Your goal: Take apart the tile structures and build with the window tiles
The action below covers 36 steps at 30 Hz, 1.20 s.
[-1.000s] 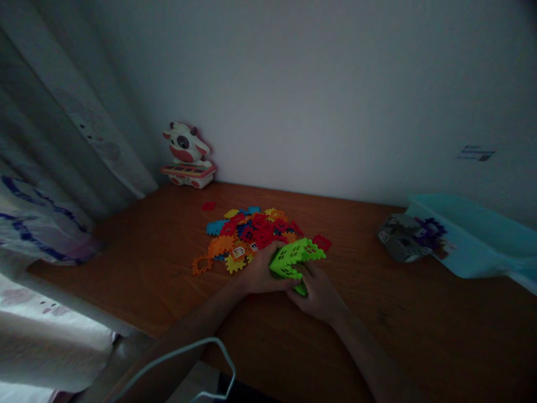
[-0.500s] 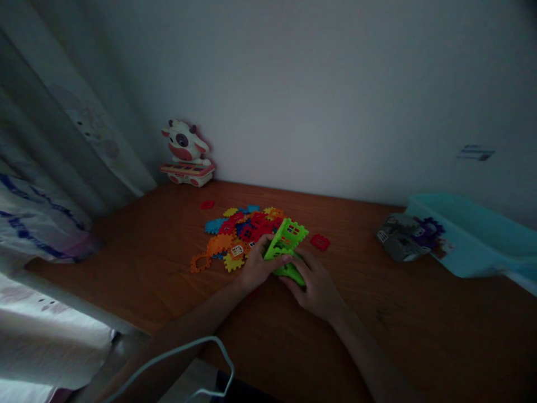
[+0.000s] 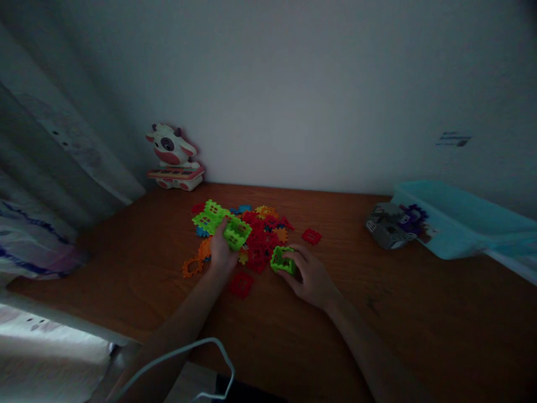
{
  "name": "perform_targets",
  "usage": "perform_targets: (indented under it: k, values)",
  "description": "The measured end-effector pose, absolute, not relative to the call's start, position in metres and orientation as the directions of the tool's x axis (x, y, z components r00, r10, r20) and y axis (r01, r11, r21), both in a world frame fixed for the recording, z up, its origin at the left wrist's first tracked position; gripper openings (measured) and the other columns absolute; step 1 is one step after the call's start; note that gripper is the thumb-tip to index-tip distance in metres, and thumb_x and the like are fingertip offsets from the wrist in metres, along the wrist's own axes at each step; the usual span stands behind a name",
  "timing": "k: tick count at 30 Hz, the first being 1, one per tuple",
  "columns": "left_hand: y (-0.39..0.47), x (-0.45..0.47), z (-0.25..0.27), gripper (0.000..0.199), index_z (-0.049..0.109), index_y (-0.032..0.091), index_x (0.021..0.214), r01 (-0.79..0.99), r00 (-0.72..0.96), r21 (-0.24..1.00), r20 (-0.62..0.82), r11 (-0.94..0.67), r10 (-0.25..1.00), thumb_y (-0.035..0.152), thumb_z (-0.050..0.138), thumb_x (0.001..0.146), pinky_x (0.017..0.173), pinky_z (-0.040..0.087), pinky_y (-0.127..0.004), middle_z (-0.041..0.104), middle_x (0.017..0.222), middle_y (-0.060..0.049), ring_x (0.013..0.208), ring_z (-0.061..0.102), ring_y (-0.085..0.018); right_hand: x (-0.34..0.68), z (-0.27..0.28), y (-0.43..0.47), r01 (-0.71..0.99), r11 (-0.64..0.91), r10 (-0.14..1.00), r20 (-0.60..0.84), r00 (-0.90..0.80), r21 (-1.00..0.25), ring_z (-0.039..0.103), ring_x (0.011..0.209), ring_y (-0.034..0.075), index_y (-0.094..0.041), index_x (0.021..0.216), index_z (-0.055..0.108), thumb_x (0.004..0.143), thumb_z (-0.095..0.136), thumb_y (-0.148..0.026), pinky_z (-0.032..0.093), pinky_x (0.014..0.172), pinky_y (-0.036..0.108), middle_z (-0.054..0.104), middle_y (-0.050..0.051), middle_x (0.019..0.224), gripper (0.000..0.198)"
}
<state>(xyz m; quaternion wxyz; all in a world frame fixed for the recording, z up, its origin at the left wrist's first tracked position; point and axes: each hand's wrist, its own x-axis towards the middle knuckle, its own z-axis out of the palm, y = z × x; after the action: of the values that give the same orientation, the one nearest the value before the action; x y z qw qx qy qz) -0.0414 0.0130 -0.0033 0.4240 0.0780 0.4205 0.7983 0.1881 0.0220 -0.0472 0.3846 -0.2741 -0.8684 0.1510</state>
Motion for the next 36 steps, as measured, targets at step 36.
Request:
perform_targets:
  k: [36]
  values:
    - [-0.015,-0.006,-0.050,0.026,0.066,0.021,0.102,0.395,0.597,0.760,0.214,-0.516,0.773,0.019,0.058,0.078,0.095,0.051,-0.038,0.070,0.108,-0.006,0.101,0.065,-0.024,0.183,-0.023,0.002,0.257,0.848,0.522,0.647,-0.556,-0.463,0.066,0.101,0.025,-0.027,0.112,0.056,0.088,0.069,-0.041,0.046,0.096,0.045,0.071,0.006,0.106,0.030]
